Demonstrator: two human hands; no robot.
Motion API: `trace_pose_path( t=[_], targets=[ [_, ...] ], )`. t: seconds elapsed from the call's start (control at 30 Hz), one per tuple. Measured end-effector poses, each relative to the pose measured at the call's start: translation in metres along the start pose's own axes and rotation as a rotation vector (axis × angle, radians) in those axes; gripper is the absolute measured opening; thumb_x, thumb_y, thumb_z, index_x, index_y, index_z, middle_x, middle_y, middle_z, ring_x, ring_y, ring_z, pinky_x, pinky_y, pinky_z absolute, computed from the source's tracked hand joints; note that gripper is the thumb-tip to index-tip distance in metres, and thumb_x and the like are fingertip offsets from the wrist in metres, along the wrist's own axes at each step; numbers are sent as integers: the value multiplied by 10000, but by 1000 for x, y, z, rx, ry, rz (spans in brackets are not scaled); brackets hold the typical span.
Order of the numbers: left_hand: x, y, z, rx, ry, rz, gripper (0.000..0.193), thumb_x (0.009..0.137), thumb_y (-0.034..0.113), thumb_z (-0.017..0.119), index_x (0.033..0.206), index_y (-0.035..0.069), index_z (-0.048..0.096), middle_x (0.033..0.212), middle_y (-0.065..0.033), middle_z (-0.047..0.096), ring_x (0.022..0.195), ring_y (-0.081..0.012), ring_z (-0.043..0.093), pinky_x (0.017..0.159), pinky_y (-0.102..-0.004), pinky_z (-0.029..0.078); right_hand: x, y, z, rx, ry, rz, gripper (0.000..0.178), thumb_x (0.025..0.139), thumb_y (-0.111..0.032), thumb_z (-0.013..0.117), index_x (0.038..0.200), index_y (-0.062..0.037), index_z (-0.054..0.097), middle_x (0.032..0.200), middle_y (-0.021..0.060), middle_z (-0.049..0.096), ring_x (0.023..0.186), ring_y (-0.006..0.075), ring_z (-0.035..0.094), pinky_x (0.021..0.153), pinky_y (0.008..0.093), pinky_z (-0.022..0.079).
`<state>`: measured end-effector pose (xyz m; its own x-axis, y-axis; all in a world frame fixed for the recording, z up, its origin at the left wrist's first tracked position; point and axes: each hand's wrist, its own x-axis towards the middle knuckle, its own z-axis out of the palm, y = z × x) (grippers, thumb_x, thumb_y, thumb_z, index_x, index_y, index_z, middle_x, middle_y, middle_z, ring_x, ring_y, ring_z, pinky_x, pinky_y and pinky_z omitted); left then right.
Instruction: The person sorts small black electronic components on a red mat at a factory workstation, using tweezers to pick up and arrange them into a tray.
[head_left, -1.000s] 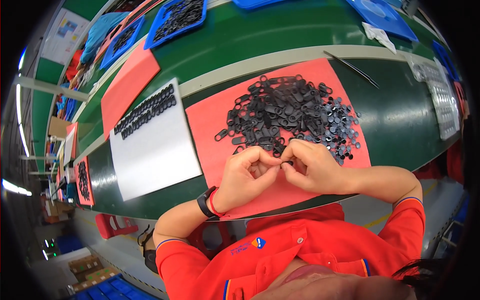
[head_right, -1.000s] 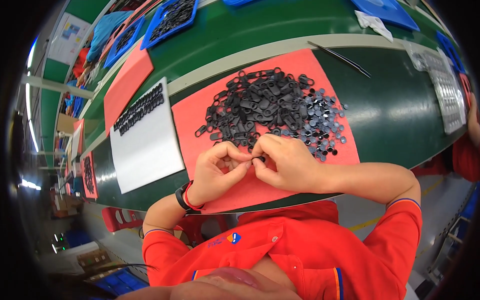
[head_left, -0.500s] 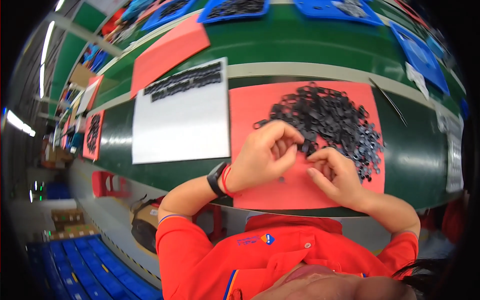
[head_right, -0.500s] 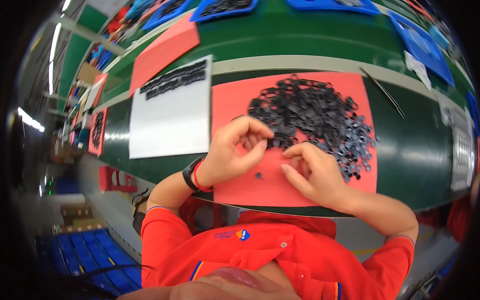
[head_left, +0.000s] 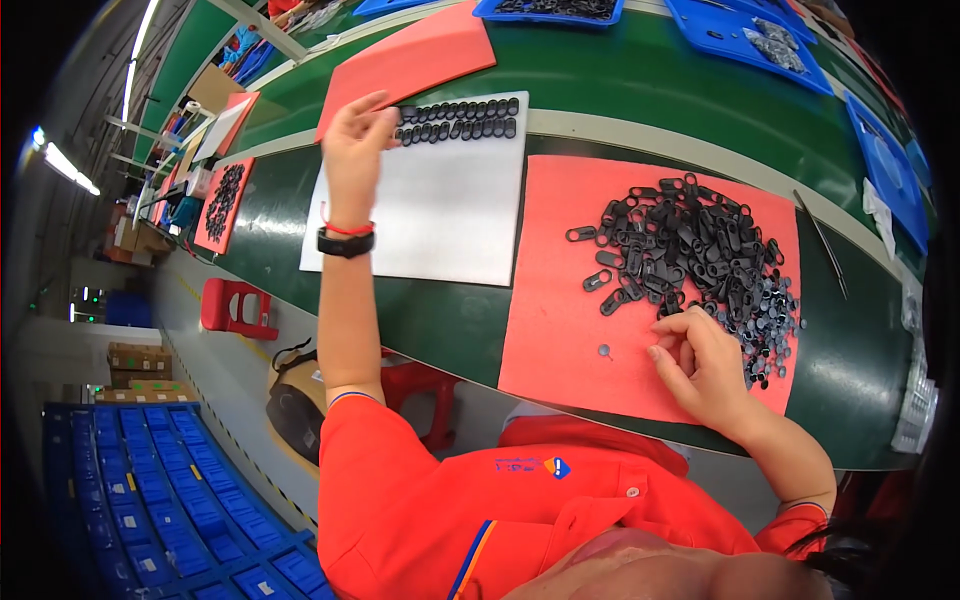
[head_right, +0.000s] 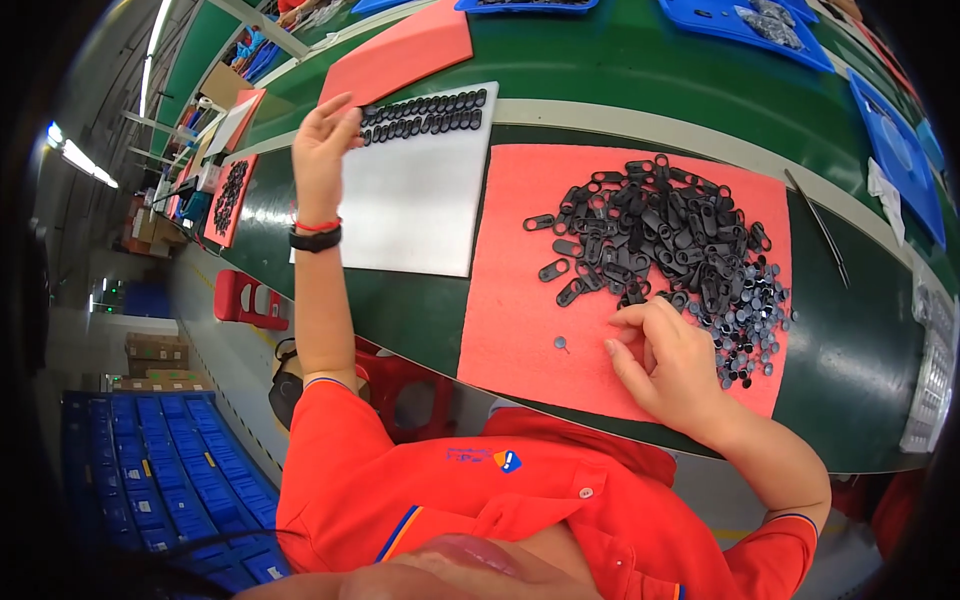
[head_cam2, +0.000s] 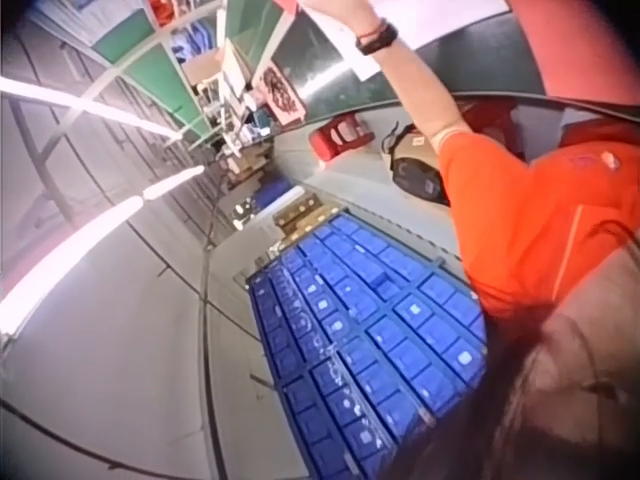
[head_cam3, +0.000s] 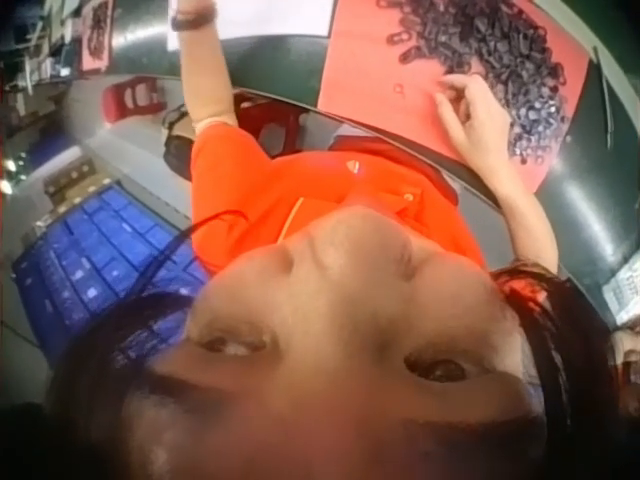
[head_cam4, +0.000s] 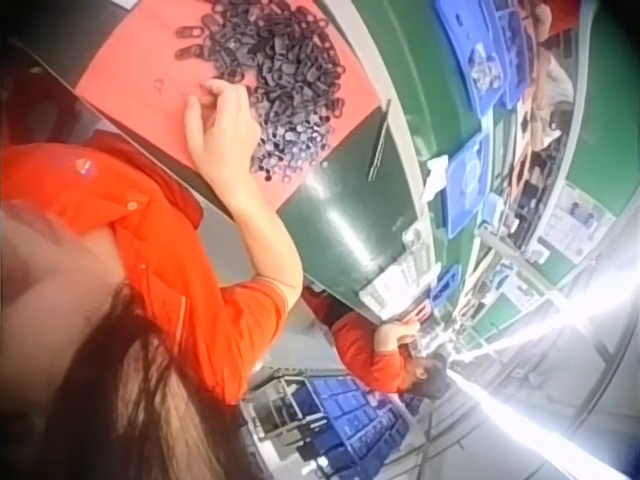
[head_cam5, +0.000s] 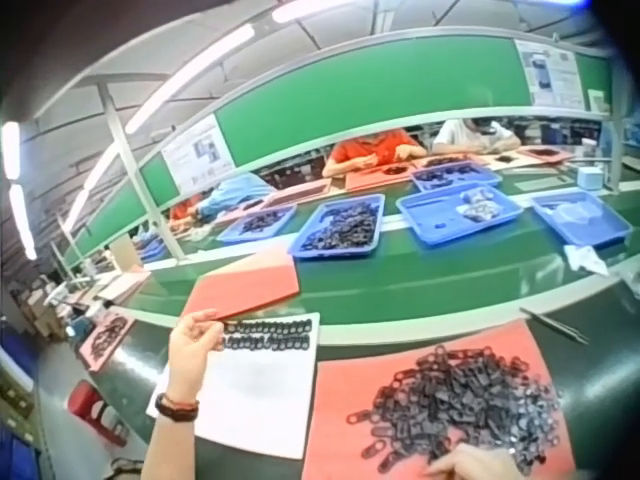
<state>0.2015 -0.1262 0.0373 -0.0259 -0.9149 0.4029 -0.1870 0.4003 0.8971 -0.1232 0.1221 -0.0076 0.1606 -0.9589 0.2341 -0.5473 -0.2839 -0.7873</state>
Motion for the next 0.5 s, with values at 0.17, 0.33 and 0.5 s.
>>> trace_pose_path(
  t=[0.17,0.33,0.5],
  targets=[
    [37,-40,-88,297,286,17,195,818,116,673,941,-35,658,826,-70,673,685,-96,624,580,-202,493,1,1,2,-37,24,-55,215,732,-6,657,929,-17,571,704,54,491,437,105,421,451,233,339],
    [57,-77,-137,573,296,1,137,793,128,677,870,18,701,747,-57,683,673,-100,638,603,-227,496,1,2,2,-41,35,-91,210,729,-8,659,920,-18,573,708,57,496,434,107,429,443,233,340],
    [71,-96,-129,956,149,43,108,760,80,635,841,66,705,756,-116,672,713,-227,653,693,-302,496,0,2,2,-68,39,-99,193,728,-6,661,900,-18,574,728,57,508,436,106,436,435,230,339]
  ],
)
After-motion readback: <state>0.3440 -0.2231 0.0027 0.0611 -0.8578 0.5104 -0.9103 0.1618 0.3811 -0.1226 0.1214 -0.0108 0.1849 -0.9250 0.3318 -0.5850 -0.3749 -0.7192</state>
